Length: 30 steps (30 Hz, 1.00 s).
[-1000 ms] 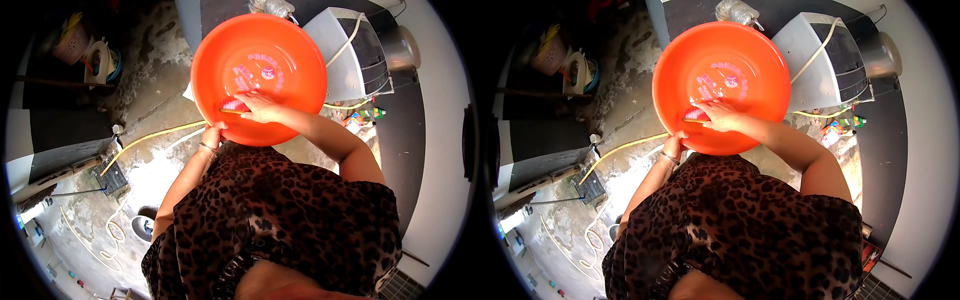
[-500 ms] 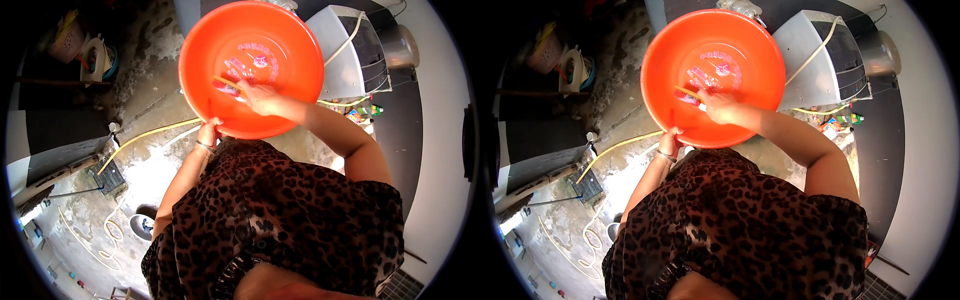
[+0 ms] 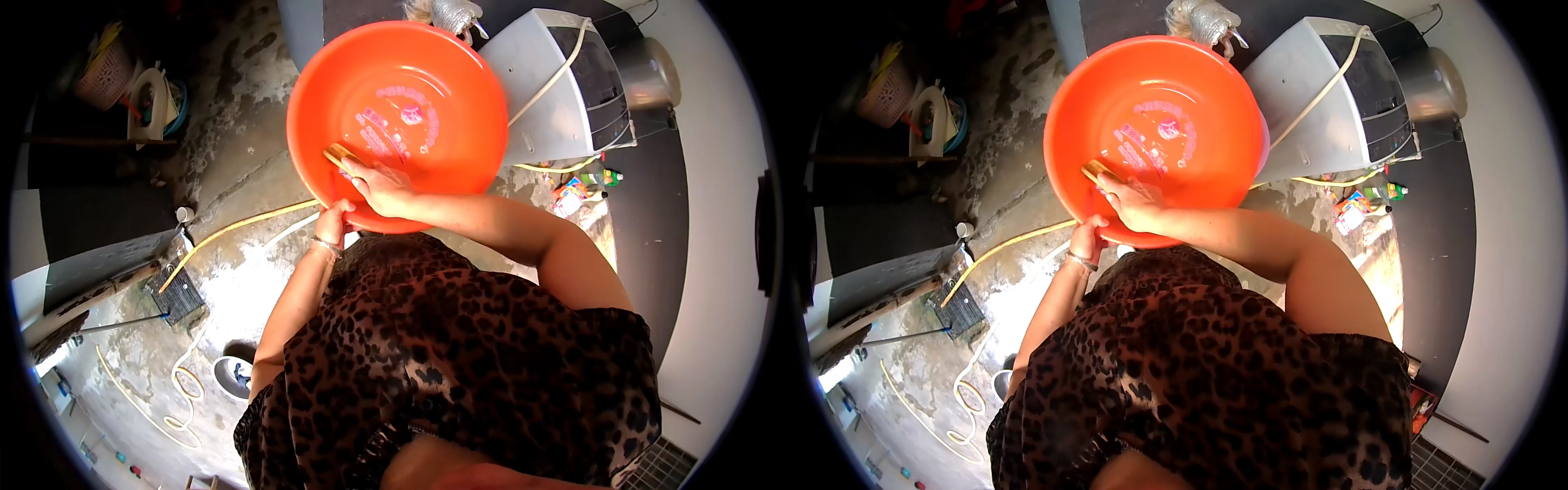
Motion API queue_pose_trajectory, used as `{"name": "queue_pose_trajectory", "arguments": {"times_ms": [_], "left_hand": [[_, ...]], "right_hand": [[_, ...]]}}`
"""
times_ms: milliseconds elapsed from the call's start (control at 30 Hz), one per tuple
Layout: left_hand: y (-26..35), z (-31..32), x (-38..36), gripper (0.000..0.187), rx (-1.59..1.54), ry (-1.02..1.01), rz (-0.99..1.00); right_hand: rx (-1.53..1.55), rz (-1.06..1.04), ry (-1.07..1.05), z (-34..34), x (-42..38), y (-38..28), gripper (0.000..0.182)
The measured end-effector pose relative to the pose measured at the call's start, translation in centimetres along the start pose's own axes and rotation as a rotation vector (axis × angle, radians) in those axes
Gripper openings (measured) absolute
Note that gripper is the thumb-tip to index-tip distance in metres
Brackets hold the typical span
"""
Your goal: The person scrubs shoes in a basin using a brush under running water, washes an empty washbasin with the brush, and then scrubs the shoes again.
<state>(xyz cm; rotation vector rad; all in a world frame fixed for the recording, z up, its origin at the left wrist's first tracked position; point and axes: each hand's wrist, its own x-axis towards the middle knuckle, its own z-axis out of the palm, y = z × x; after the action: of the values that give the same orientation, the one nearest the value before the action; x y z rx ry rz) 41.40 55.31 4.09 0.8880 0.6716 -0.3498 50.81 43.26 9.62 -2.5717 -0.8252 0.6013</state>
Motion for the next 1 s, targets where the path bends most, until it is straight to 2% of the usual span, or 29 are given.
{"name": "queue_pose_trajectory", "arguments": {"times_ms": [33,100,133,167,233,300,367,433,500,533,567,600,667,700,733,767,867,900,967,1000], "left_hand": [[0.3,0.1,-0.6,0.037,0.001,0.012,0.023],[-0.3,-0.3,-0.4,0.037,0.004,-0.017,-0.044],[0.1,0.2,-0.8,0.036,0.008,-0.018,-0.055],[0.4,0.6,-0.9,0.036,0.012,-0.016,-0.061],[0.7,0.2,-1.0,0.034,0.005,0.001,-0.022],[0.6,-0.9,-0.5,0.033,-0.006,-0.013,-0.022],[1.0,-1.4,-0.8,0.031,0.003,0.004,-0.034],[1.2,-1.6,-1.1,0.031,-0.005,0.004,-0.024],[0.8,-1.6,-0.8,0.030,0.018,-0.026,-0.069],[0.9,-0.8,-1.2,0.029,0.010,-0.023,-0.077],[1.0,-0.5,-1.5,0.029,0.002,-0.016,-0.084],[0.5,-0.8,-0.9,0.029,-0.002,-0.026,-0.093],[0.7,-1.2,-0.9,0.030,0.007,-0.004,-0.073],[0.5,-1.3,-1.0,0.030,0.006,0.005,-0.070],[0.1,-1.6,-0.7,0.031,0.000,0.011,-0.092],[0.0,-1.3,-0.9,0.027,-0.018,0.029,-0.093],[0.7,0.7,-2.0,0.021,-0.032,0.119,-0.062],[0.5,0.7,-2.0,0.021,-0.039,0.143,-0.043],[-0.4,1.1,-1.3,0.022,-0.057,0.201,-0.002],[-0.8,1.1,-1.0,0.039,-0.001,0.194,0.019]], "right_hand": [[0.007,0.181,-0.213,-1.0,0.0,-0.7,0.052],[0.342,0.075,-0.075,-3.2,1.6,-1.7,0.050],[0.410,-0.030,0.221,1.1,5.2,2.0,0.045],[0.435,0.166,0.145,-2.2,5.0,0.1,0.045],[0.500,0.123,0.021,-2.6,5.0,-0.4,0.046],[0.473,-0.146,-0.067,1.4,4.4,1.4,0.046],[0.605,-0.243,-0.270,-1.2,1.3,-0.7,0.046],[0.560,-0.270,-0.262,-1.9,1.4,-1.3,0.047],[0.656,-0.291,-0.098,0.3,4.0,-0.5,0.046],[0.695,-0.186,0.030,-0.3,5.1,-1.6,0.045],[0.804,-0.053,0.054,-1.4,5.7,-2.1,0.046],[0.772,-0.029,0.032,0.8,6.7,-0.8,0.045],[0.740,-0.118,-0.033,3.1,6.3,-0.5,0.046],[0.739,-0.224,-0.079,2.7,4.0,-1.2,0.046],[0.693,-0.244,-0.188,0.3,2.4,-2.2,0.046],[0.661,-0.215,-0.205,0.4,2.5,-2.0,0.046],[0.575,-0.083,-0.057,0.2,5.3,0.0,0.044],[0.579,-0.216,0.117,2.3,7.4,3.1,0.044],[-0.268,0.058,-0.004,-2.6,7.2,4.0,0.045],[-0.337,0.068,0.063,-3.1,7.6,6.2,0.046]]}}
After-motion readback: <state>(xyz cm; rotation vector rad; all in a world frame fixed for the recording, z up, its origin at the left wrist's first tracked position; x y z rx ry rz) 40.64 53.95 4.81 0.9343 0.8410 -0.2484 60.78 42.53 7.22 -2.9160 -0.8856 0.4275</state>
